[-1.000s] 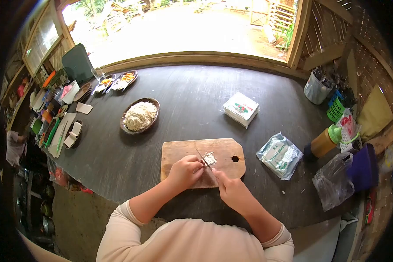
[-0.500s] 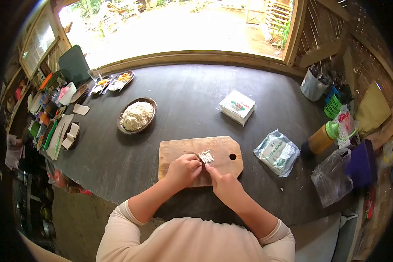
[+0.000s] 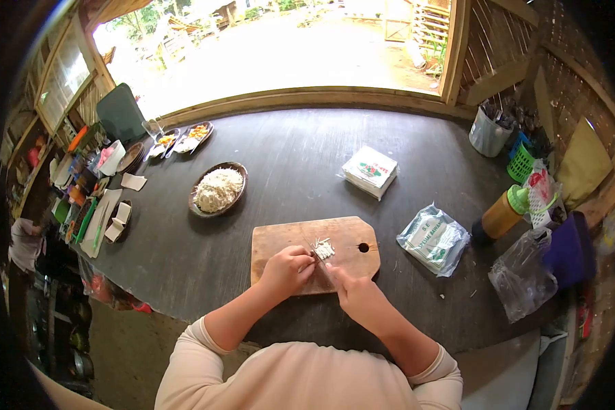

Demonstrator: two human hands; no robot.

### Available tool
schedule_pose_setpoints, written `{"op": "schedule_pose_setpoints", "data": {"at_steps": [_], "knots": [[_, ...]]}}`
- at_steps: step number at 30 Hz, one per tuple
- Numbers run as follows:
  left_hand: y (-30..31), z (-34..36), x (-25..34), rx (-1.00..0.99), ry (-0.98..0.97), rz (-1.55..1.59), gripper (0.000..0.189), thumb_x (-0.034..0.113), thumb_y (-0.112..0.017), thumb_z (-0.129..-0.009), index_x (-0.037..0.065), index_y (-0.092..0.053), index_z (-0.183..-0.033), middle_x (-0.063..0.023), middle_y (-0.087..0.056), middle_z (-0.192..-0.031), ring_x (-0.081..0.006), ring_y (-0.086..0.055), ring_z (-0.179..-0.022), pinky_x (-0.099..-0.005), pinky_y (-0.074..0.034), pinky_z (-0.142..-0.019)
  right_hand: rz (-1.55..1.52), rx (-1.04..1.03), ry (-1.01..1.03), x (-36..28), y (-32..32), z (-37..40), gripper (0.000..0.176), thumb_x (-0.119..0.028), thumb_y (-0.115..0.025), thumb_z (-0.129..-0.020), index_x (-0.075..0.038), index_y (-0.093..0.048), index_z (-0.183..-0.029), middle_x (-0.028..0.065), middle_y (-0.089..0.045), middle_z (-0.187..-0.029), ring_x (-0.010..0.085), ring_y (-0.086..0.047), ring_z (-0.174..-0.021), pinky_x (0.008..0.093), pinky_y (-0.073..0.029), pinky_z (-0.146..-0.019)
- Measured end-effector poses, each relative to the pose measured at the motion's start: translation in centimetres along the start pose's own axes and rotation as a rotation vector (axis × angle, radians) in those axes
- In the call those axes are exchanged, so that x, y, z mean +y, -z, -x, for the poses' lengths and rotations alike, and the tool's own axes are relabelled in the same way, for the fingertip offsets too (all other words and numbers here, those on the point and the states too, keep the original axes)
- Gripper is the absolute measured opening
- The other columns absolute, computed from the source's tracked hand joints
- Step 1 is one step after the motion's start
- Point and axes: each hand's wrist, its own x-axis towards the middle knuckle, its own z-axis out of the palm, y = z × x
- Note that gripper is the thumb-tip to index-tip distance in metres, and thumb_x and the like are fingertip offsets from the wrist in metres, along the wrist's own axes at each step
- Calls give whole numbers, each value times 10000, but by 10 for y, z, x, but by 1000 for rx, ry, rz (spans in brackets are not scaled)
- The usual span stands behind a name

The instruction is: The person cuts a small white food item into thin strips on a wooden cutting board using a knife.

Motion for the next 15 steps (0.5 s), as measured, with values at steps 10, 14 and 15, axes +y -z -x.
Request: {"op": "schedule_pose_setpoints", "data": {"at_steps": [10, 14, 15], "knots": [[2, -2, 1, -15, 24, 24, 91, 118, -705, -811, 33, -723, -836, -83, -684, -905, -287, -668, -867, -377, -547, -774, 47, 6, -26, 1, -7, -2, 320, -119, -532, -991, -116, -592, -1305, 279, -610, -799, 463, -620, -734, 467, -500, -629], [1, -2, 3, 2, 34, 27, 94, 120, -708, -810, 33, -727, -841, -85, -692, -915, -290, -674, -870, -378, -549, -767, 187, 35, -31, 7, -19, -8, 327, -171, -501, -1000, -162, -596, -1312, 269, -622, -741, 436, -650, -691, 516, -514, -609], [0, -2, 3, -2, 30, 26, 94, 120, -708, -810, 33, -727, -841, -85, -692, -915, -290, -674, -870, -378, -549, -767, 185, 39, -34, 7, -21, -8, 327, -171, -501, -1000, -162, -596, -1312, 269, -622, -741, 436, -650, -691, 516, -514, -609]]}}
